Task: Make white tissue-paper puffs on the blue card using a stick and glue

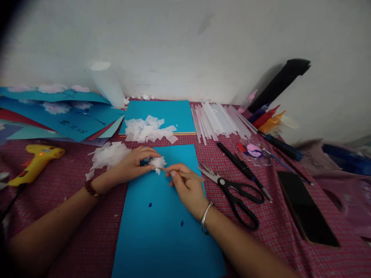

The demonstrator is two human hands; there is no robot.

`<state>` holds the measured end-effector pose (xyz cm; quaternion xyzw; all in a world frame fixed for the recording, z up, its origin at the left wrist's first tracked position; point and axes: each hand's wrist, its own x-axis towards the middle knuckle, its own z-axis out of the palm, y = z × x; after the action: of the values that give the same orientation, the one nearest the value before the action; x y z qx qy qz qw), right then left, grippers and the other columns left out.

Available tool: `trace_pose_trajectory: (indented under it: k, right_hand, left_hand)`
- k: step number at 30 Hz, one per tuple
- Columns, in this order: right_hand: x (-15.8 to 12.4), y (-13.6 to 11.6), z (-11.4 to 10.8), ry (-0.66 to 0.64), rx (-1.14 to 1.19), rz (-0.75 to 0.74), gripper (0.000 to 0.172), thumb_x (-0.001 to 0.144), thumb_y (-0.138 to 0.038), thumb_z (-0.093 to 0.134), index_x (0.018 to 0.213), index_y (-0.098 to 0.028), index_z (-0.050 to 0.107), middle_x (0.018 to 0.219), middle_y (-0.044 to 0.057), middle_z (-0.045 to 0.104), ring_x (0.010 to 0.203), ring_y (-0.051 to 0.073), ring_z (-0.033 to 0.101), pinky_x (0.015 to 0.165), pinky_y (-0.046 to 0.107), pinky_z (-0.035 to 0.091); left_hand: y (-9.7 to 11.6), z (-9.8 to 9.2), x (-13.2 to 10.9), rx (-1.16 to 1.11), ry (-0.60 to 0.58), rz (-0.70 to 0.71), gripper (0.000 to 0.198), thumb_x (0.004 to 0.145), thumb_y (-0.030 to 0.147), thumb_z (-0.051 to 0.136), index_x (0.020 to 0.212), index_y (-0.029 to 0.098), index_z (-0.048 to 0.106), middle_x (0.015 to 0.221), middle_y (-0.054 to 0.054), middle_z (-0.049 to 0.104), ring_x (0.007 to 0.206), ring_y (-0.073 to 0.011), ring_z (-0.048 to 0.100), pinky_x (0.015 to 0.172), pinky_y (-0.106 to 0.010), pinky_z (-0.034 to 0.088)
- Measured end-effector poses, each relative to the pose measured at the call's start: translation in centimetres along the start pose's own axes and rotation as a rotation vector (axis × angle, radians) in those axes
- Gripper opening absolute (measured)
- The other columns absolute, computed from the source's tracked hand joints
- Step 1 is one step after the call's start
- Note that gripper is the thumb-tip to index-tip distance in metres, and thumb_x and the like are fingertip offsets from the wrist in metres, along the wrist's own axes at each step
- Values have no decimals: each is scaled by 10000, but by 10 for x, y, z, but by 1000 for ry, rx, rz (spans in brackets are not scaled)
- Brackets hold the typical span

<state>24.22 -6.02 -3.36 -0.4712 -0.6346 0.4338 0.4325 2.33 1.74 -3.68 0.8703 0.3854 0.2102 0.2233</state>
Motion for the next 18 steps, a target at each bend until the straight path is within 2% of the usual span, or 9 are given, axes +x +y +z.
trace_pose_trajectory:
  k: [7,11,14,16,18]
  right_hand:
    - [0,1,0,-34,-98,-11,190,938,-260,457,922,-186,632,808,25,655,655,135,597,633,273,482]
    - [2,1,1,-24,-41,14,189,935,-279,454,912,-179,613,796,22,654,626,128,595,603,262,486]
    - [0,-3,-6,-34,-37,-44,180,944,-265,435,929,-181,593,796,24,650,643,135,604,617,272,501]
    - [-6,-8,-15,-68,-195,-161,181,950,-230,426,960,-187,602,853,40,659,723,151,618,677,295,507]
    - [-14,-16,-25,-161,-487,-313,195,947,-194,436,1002,-187,623,920,68,666,811,179,615,753,337,494]
  left_hand:
    - [-1,3,-1,4,27,0,315,796,255,618,1109,215,630,1129,-60,659,1056,-218,575,943,-403,432]
    - [-2,5,-1,14,37,8,311,787,269,622,1093,223,636,1109,-54,666,1056,-223,573,941,-409,438]
    - [-2,5,0,17,53,-14,329,769,269,622,1096,235,633,1101,-50,664,1050,-222,577,933,-409,452]
    - [-2,3,0,30,47,-30,358,761,268,617,1119,248,621,1113,-46,660,1050,-225,578,929,-414,459]
    - [-1,1,0,65,26,-20,389,763,269,603,1151,251,606,1136,-51,652,1068,-236,572,941,-425,455]
